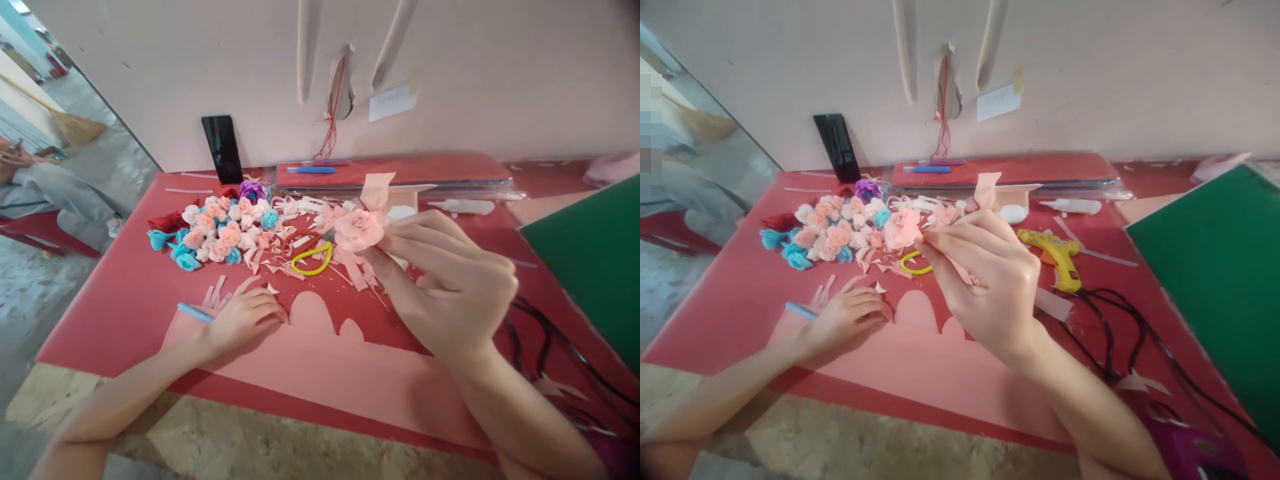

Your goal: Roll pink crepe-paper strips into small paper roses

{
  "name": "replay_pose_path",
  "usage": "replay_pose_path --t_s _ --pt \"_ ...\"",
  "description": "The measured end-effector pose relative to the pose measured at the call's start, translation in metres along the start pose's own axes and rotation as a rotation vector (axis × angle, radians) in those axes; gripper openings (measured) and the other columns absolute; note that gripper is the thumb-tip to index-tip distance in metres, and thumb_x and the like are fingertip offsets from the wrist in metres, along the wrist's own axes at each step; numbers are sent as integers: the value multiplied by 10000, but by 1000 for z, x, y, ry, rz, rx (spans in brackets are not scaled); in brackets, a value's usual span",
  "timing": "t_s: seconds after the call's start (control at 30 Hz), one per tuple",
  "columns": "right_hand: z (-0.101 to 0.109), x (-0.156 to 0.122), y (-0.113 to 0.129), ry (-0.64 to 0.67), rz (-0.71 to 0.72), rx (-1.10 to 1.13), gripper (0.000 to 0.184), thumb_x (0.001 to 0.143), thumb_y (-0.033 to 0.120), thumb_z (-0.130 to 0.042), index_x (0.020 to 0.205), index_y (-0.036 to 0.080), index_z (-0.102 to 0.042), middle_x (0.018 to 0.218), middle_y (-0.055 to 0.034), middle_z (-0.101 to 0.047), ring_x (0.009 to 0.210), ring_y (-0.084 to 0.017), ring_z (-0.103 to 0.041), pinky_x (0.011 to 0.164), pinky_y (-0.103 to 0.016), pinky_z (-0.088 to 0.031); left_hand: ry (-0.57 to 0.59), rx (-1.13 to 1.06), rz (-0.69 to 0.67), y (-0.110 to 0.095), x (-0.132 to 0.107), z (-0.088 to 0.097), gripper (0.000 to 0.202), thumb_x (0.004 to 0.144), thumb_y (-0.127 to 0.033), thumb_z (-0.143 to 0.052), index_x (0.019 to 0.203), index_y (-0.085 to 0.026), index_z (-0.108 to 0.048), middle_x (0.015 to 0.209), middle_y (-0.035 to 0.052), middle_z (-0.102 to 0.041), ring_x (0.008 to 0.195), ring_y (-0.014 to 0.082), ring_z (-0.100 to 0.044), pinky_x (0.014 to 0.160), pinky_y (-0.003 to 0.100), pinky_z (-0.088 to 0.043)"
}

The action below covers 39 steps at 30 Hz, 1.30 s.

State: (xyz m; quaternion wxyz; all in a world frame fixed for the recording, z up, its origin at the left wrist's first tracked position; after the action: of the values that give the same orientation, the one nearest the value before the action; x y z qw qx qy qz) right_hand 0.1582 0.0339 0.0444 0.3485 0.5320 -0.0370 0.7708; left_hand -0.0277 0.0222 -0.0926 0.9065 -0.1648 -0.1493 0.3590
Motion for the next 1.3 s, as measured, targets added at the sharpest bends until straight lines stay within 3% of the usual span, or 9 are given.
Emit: replay_pose_path --t_s 0.27,0.47,0.57,0.73,0.93,1.03,1.1,1.2,1.3 --pt "-4 2 -6 45 -91 69 150 784 63 -637 728 192 -584 654 13 -623 643 -107 -528 571 -270 -444 94 -70 42 6 4 -1 170 890 -197 -494 831 -197 -653 887 -5 -710 902 133 -635 951 305 -420" --pt "-7 -1 -16 59 -172 179 162 764 57 -643 724 207 -597 665 27 -594 665 -114 -529 630 -277 -452 49 -82 109 8 3 10 152 863 -157 -488 803 -162 -628 869 42 -692 823 151 -641 1031 412 -380" --pt "-12 -2 -22 97 -177 251 196 762 34 -622 691 214 -596 678 23 -601 662 -127 -535 629 -288 -455 -13 -89 122 2 4 22 162 860 -152 -475 789 -164 -621 869 45 -693 840 157 -640 1010 409 -407" --pt "-15 -3 -20 104 26 349 203 784 42 -569 711 224 -626 747 -13 -658 673 -161 -554 574 -315 -453 -119 -129 162 -17 3 44 132 824 -147 -496 767 -176 -612 804 15 -691 769 144 -639 945 362 -462" --pt "-9 -6 -10 78 170 350 276 771 19 -542 878 240 -668 814 -26 -702 713 -185 -581 587 -350 -469 -307 -450 167 -33 8 77 84 792 -121 -529 775 -175 -591 776 5 -648 734 112 -610 661 210 -501" --pt "-7 -7 -5 105 156 370 251 784 34 -538 864 230 -672 884 -32 -697 766 -184 -588 629 -363 -485 -353 -294 133 -45 22 101 98 814 -145 -544 812 -188 -632 797 10 -633 710 108 -585 614 214 -464" --pt "-8 -8 -4 153 112 404 213 797 62 -542 811 231 -669 1013 -40 -674 856 -198 -591 686 -392 -492 -448 -184 47 -56 31 120 175 851 -196 -521 714 -171 -626 693 12 -611 679 124 -560 624 248 -448" --pt "-11 -7 0 225 43 434 204 799 75 -544 679 215 -630 1149 -42 -624 950 -224 -575 740 -426 -487 -477 -157 7 -65 43 132 154 853 -203 -531 742 -177 -636 719 7 -638 690 124 -563 644 253 -445" --pt "-12 -4 5 256 9 408 212 785 33 -535 693 207 -614 949 -47 -680 822 -199 -589 660 -373 -498 -473 -216 26 -66 50 134 96 838 -182 -551 808 -192 -642 742 -12 -649 705 116 -572 656 242 -448"
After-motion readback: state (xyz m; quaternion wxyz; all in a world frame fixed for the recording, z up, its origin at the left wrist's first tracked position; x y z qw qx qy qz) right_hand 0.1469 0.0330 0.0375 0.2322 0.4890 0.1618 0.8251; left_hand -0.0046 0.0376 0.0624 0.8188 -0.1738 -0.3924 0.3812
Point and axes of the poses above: each hand's wrist, its own x-axis towards the middle knuckle, its own z-axis out of the back of the hand, y = z × x, the point moved 6 cm from there along x, towards the middle knuckle
